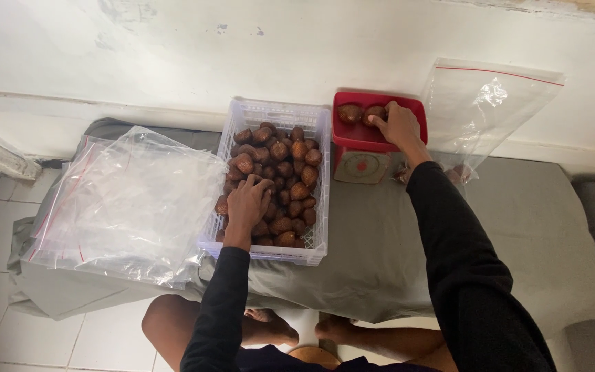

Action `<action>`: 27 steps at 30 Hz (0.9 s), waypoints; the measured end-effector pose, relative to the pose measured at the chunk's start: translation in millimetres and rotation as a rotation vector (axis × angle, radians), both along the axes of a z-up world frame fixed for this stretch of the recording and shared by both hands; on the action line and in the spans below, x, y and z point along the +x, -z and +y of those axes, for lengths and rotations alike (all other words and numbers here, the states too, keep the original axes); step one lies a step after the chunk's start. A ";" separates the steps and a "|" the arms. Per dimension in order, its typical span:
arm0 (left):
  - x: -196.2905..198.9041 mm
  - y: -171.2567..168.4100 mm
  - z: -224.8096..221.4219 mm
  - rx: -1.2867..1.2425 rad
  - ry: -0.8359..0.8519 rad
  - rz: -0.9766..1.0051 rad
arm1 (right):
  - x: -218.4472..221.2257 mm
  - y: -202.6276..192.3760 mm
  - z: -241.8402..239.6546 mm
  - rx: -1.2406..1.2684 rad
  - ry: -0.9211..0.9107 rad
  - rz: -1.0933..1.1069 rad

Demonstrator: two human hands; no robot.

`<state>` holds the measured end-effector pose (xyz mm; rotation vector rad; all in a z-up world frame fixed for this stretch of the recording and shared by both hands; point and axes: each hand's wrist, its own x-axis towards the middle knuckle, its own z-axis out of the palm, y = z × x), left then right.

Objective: Picking salak fruits from a crate, placing them on a scale for weighing, and then preparing a plastic bag for packaging.

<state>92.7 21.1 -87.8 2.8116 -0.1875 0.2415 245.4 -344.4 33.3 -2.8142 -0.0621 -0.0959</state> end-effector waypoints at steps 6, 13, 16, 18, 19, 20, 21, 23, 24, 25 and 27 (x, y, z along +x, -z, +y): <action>-2.4 -6.0 -0.2 -0.027 0.015 0.013 | -0.1 6.4 -0.5 -0.057 0.043 -0.005; 1.0 5.6 -0.3 -0.016 -0.009 0.008 | -1.5 8.2 -6.2 -0.289 0.046 -0.127; 5.4 16.6 2.7 -0.023 0.000 -0.028 | -36.5 -20.5 23.7 -0.337 -0.058 -0.320; 5.3 18.4 3.6 -0.032 0.015 -0.045 | -63.3 -24.2 46.4 -0.153 -0.298 -0.511; 4.2 13.4 4.3 -0.032 0.012 -0.041 | -67.3 -10.8 56.7 -0.151 -0.301 -0.507; 2.6 9.0 3.9 -0.079 0.003 -0.049 | -72.8 3.2 65.9 -0.123 -0.421 -0.513; 0.9 4.7 3.4 -0.125 -0.006 -0.058 | -78.6 17.2 74.9 -0.094 -0.542 -0.519; -3.1 -9.8 3.4 -0.207 0.002 -0.067 | -106.3 18.9 106.1 -0.022 -0.575 -0.286; -4.8 -18.2 5.7 -0.287 0.005 -0.083 | -119.1 18.8 124.1 0.052 -0.609 -0.058; -8.4 -24.5 4.4 -0.285 0.004 -0.081 | -123.9 27.3 133.3 0.055 -0.610 -0.057; -15.6 -37.2 3.8 -0.356 -0.030 -0.201 | -133.0 44.5 153.8 0.221 -0.671 0.157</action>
